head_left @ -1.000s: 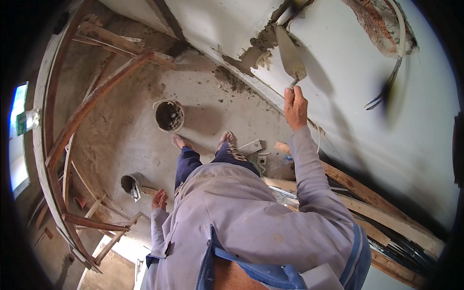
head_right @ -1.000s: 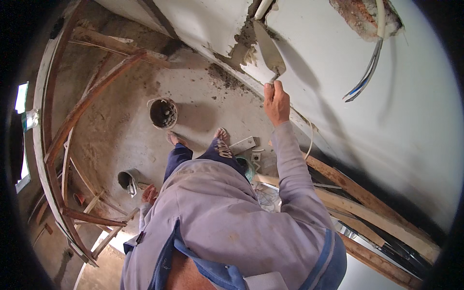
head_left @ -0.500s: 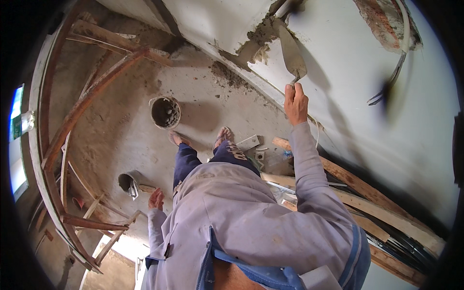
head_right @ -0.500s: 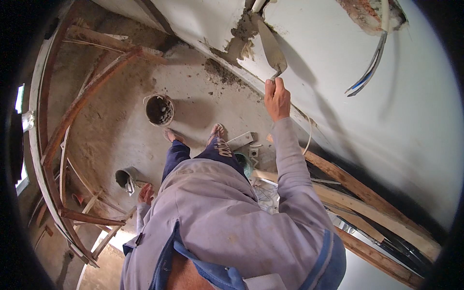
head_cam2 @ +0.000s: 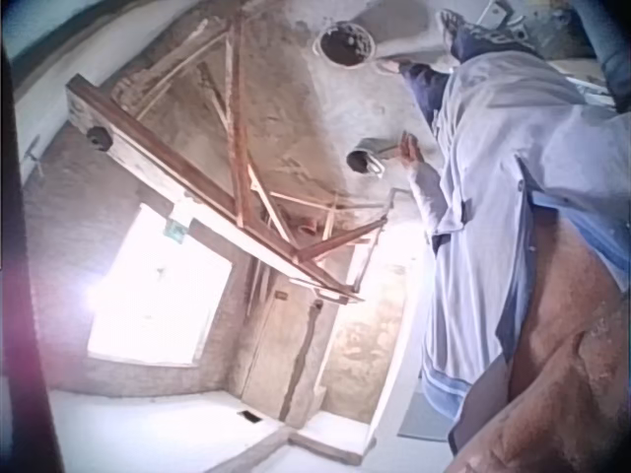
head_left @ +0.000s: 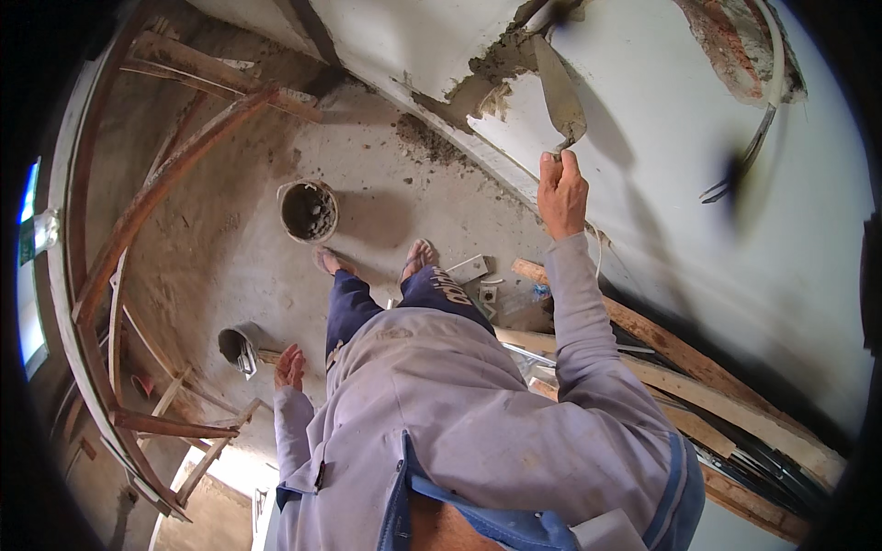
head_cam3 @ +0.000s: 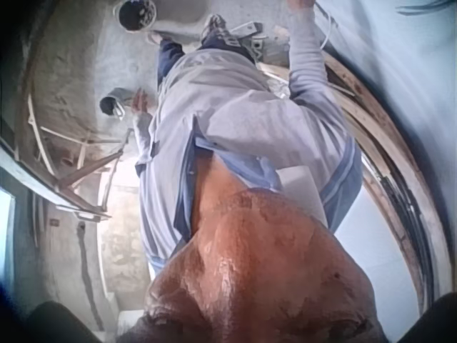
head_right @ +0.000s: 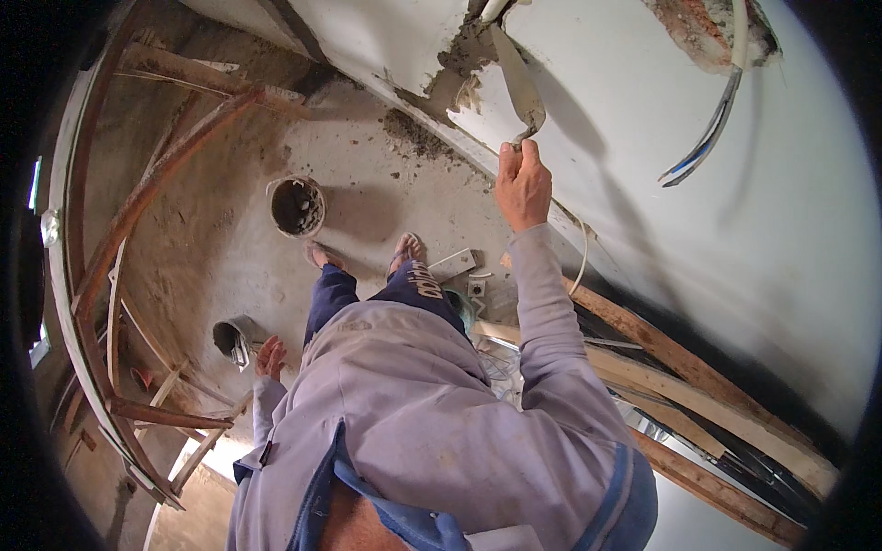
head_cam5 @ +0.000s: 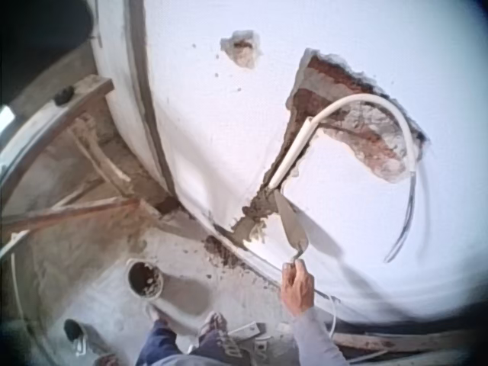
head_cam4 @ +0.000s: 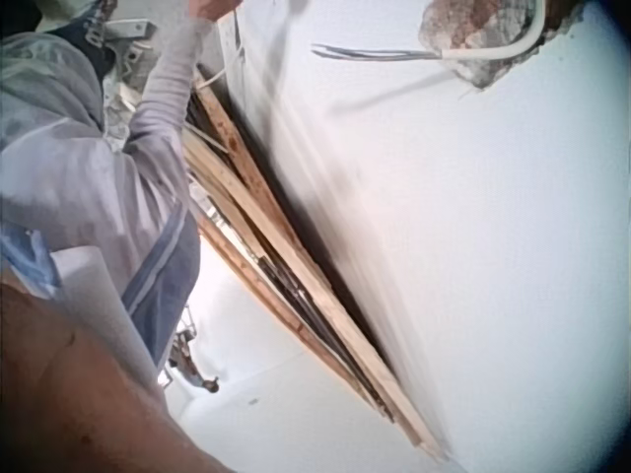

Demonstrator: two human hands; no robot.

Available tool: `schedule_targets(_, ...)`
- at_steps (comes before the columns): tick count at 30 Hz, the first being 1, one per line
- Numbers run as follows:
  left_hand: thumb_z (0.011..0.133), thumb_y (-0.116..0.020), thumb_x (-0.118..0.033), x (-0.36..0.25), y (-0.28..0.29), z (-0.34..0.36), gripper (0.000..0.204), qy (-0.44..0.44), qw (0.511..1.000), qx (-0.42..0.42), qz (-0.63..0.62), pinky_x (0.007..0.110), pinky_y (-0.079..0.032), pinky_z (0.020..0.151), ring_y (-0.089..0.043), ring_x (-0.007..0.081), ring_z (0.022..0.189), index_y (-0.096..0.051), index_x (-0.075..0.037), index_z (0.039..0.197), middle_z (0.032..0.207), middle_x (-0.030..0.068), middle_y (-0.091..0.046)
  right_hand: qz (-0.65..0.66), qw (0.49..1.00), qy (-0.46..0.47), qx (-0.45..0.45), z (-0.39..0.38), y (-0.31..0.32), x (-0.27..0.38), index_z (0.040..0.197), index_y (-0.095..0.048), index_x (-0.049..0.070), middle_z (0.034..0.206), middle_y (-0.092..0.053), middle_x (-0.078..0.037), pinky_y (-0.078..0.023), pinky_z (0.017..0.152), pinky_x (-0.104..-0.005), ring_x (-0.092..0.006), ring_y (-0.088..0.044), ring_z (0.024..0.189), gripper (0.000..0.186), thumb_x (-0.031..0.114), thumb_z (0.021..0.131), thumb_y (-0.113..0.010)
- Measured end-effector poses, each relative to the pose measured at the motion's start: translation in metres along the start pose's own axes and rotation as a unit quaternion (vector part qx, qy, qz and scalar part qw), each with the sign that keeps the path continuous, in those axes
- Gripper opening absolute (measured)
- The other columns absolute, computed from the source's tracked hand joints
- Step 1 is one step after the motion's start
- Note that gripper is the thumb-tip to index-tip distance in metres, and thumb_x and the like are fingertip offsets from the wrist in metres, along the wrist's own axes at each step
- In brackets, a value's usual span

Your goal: The person applies plaster to a wall using a trowel, taking mortar from a bucket and smoothing it into a channel in the wall, then pours water from a bottle into the bucket.

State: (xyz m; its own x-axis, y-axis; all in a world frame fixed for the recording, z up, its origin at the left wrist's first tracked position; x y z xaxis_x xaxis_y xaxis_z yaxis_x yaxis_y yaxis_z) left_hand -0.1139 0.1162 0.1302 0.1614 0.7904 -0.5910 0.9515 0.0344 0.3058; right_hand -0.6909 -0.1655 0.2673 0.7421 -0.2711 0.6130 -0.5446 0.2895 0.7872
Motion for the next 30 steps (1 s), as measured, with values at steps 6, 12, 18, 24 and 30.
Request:
schedule_targets(6, 0.084, -0.064, -0.038, 0.025, -0.006, 0.002, 0.050, 0.038, 0.999, 0.024, 0.015, 0.025, -0.043, 0.067, -0.059, 0.0116, 0.089, -0.053, -0.011, 0.124, 0.106, 0.0030, -0.063, -0.034, 0.998, 0.052, 0.029, -0.002, -0.010, -0.005, 0.085, -0.046, 0.001, 0.066, -0.057, -0.021, -0.044, 0.056, -0.0459, -0.0406, -0.058, 0.063, 0.028, 0.029, 0.090, -0.051)
schedule_targets(12, 0.085, -0.062, -0.037, 0.029, -0.005, 0.007, 0.048, 0.019, 0.997, 0.043, 0.061, 0.027, -0.045, 0.068, -0.060, 0.0140, 0.091, -0.052, -0.012, 0.125, 0.109, 0.0050, -0.063, -0.024, 0.998, 0.046, 0.026, 0.015, -0.007, -0.022, 0.084, -0.046, 0.001, 0.066, -0.057, -0.021, -0.045, 0.055, -0.0452, -0.0403, -0.059, 0.064, 0.029, 0.029, 0.090, -0.051)
schedule_targets(18, 0.086, -0.061, -0.036, 0.016, -0.010, 0.007, 0.046, 0.106, 0.994, 0.015, -0.019, 0.032, -0.045, 0.077, -0.058, 0.0187, 0.101, -0.052, -0.015, 0.126, 0.118, 0.0053, -0.059, -0.017, 0.998, 0.036, 0.046, -0.007, 0.009, -0.025, 0.084, -0.045, 0.001, 0.061, -0.055, -0.017, -0.043, 0.050, -0.0409, -0.0352, -0.056, 0.055, 0.025, 0.024, 0.090, -0.053)
schedule_targets(24, 0.084, -0.063, -0.036, -0.016, -0.081, 0.056, 0.056, 0.163, 0.976, 0.148, -0.004, 0.039, -0.042, 0.090, -0.048, 0.0248, 0.118, -0.045, -0.014, 0.133, 0.133, 0.0079, -0.047, -0.119, 0.989, 0.079, 0.041, 0.006, -0.002, -0.001, 0.088, -0.048, 0.003, 0.064, -0.057, -0.017, -0.043, 0.053, -0.0430, -0.0352, -0.058, 0.060, 0.024, 0.026, 0.090, -0.053)
schedule_targets(30, 0.069, -0.071, -0.050, -0.012, -0.157, 0.135, 0.083, -0.035, 0.884, 0.309, 0.350, 0.039, -0.028, 0.108, -0.029, 0.0358, 0.133, -0.036, -0.019, 0.139, 0.144, 0.0217, -0.029, -0.185, 0.980, 0.063, 0.023, 0.019, 0.011, 0.005, 0.091, -0.050, 0.002, 0.066, -0.058, -0.018, -0.043, 0.054, -0.0427, -0.0365, -0.058, 0.062, 0.021, 0.023, 0.089, -0.053)
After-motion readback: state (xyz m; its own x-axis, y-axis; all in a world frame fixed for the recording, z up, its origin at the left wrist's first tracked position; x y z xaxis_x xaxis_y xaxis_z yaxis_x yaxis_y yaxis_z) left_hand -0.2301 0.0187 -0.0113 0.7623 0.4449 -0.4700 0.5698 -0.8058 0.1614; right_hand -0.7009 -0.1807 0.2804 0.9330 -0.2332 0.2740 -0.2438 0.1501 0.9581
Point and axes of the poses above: each hand's wrist, its own z-axis towards the middle knuckle, its own y-axis out of the back of the hand, x = y × z, the point moved 4 cm from there along z, towards the middle knuckle
